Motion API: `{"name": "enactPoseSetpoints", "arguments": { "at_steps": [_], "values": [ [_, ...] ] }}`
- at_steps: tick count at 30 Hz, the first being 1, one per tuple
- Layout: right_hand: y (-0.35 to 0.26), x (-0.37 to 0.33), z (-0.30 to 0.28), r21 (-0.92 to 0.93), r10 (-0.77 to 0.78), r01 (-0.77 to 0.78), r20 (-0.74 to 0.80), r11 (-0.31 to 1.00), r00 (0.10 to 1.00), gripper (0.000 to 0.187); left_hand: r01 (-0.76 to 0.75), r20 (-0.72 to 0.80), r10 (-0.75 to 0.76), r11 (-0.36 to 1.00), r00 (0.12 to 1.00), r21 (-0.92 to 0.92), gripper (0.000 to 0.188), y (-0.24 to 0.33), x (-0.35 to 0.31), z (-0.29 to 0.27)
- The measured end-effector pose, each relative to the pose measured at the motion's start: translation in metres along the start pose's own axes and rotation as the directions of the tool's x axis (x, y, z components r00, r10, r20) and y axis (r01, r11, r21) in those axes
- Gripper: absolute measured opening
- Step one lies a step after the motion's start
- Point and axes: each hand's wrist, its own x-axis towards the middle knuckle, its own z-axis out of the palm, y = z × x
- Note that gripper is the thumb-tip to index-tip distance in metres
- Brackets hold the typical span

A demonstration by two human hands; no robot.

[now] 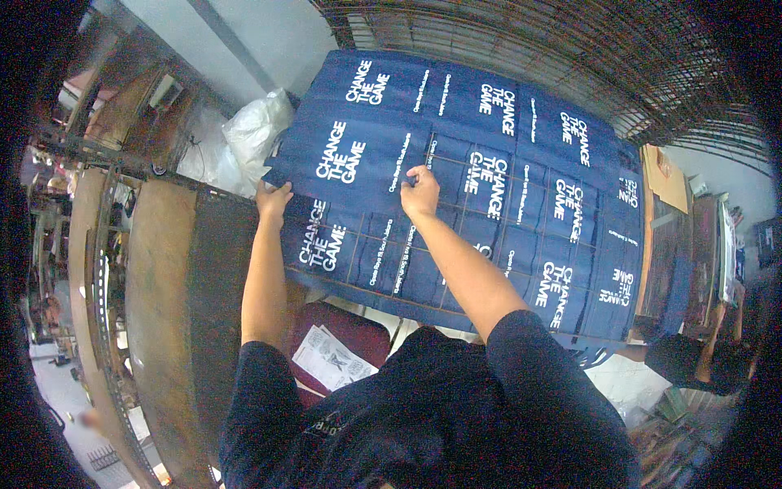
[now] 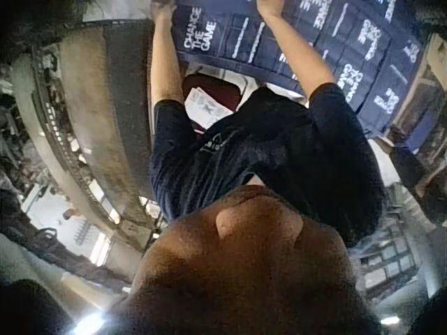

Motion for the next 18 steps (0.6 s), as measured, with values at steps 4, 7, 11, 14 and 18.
{"name": "enactPoseSetpoints", "arguments": {
  "at_steps": [4,7,11,14,18],
  "values": [
    [0.004,0.002,0.000,-0.023,0.036,-0.037,-0.012,0.999,0.999,0.019,-0.014,0.022,0.014,1.000,1.000,0.007,0.078,0.001,0.002,0.003],
    [0.006,0.005,-0.002,-0.076,-0.057,0.052,-0.061,0.996,0.996,0.018,-0.015,0.006,0.015,1.000,1.000,0.011,0.084,0.000,0.001,0.004],
    [-0.009,0.006,-0.016,-0.063,0.013,-0.015,-0.032,0.998,0.999,0.016,0.016,-0.001,-0.016,0.999,1.000,0.038,0.088,0.003,0.000,0.007],
    [-0.016,0.006,-0.029,-0.094,-0.103,0.093,-0.107,0.991,0.989,0.015,0.005,0.000,-0.005,0.999,1.000,0.053,0.088,0.004,-0.002,0.009],
    [-0.003,0.012,-0.070,0.152,-0.041,0.055,-0.089,0.987,0.995,0.015,-0.038,-0.023,0.039,0.999,0.999,0.038,0.089,0.001,-0.004,0.008]
  ]
}}
